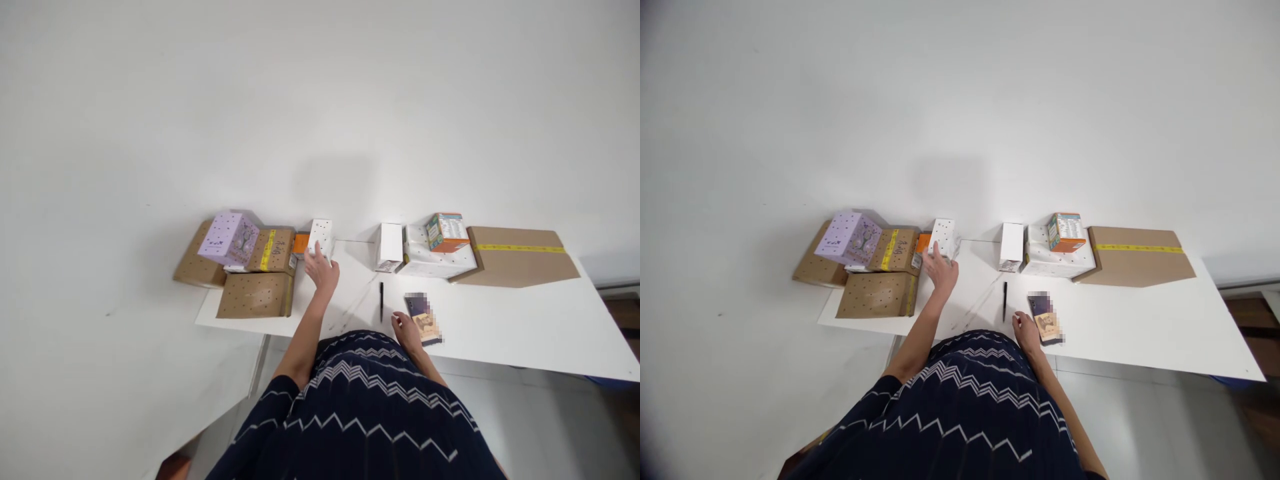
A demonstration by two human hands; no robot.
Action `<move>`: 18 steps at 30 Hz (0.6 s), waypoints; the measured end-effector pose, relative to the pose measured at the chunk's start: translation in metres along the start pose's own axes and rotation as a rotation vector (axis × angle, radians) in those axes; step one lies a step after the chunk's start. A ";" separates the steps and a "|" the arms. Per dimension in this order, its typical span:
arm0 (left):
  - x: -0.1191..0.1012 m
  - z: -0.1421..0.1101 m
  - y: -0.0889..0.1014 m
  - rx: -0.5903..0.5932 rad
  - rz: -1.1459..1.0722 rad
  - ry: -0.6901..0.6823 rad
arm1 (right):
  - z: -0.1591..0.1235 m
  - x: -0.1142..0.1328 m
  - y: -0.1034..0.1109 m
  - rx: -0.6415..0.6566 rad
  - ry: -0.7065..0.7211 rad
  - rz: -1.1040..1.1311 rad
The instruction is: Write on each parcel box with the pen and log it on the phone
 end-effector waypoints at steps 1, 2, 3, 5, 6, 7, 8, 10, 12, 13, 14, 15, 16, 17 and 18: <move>-0.008 -0.009 0.000 0.007 0.014 -0.092 | 0.000 -0.003 -0.002 0.007 -0.016 0.017; -0.017 -0.019 -0.002 0.037 0.011 -0.187 | 0.001 -0.005 -0.004 0.017 -0.032 0.031; -0.027 -0.028 -0.007 0.087 0.000 -0.278 | 0.001 -0.007 -0.006 0.031 -0.046 0.041; -0.048 -0.043 -0.021 0.201 -0.019 -0.409 | 0.004 -0.010 -0.009 0.061 -0.077 0.052; -0.060 -0.048 -0.030 0.255 -0.020 -0.442 | 0.005 -0.010 -0.010 0.074 -0.091 0.056; -0.071 -0.051 -0.039 0.305 -0.011 -0.463 | 0.007 -0.011 -0.011 0.082 -0.102 0.062; -0.082 -0.053 -0.049 0.346 0.003 -0.467 | 0.008 -0.011 -0.012 0.084 -0.109 0.069; -0.101 -0.052 -0.067 0.419 0.040 -0.449 | 0.010 -0.011 -0.013 0.075 -0.101 0.082; -0.115 -0.049 -0.081 0.481 0.088 -0.400 | 0.010 -0.011 -0.013 0.059 -0.081 0.075; -0.119 -0.048 -0.087 0.505 0.114 -0.369 | 0.010 -0.011 -0.014 0.052 -0.075 0.068; -0.121 -0.046 -0.091 0.524 0.137 -0.341 | 0.009 -0.011 -0.015 0.045 -0.073 0.062; -0.121 -0.045 -0.094 0.534 0.152 -0.321 | 0.009 -0.011 -0.015 0.038 -0.072 0.062; -0.120 -0.044 -0.095 0.535 0.160 -0.312 | 0.009 -0.012 -0.016 0.030 -0.073 0.066; -0.118 -0.042 -0.095 0.527 0.162 -0.311 | 0.009 -0.012 -0.016 0.022 -0.073 0.074; -0.114 -0.040 -0.093 0.514 0.158 -0.319 | 0.009 -0.012 -0.016 0.015 -0.072 0.081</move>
Point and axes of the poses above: each hand's wrist, its own z-axis towards the middle knuckle, its own y-axis out of the back of the hand, x = y × z, the point moved 3 cm from there along z, towards the middle knuckle, and after that the axes turned 5 degrees about y, right-handed, at the moved point
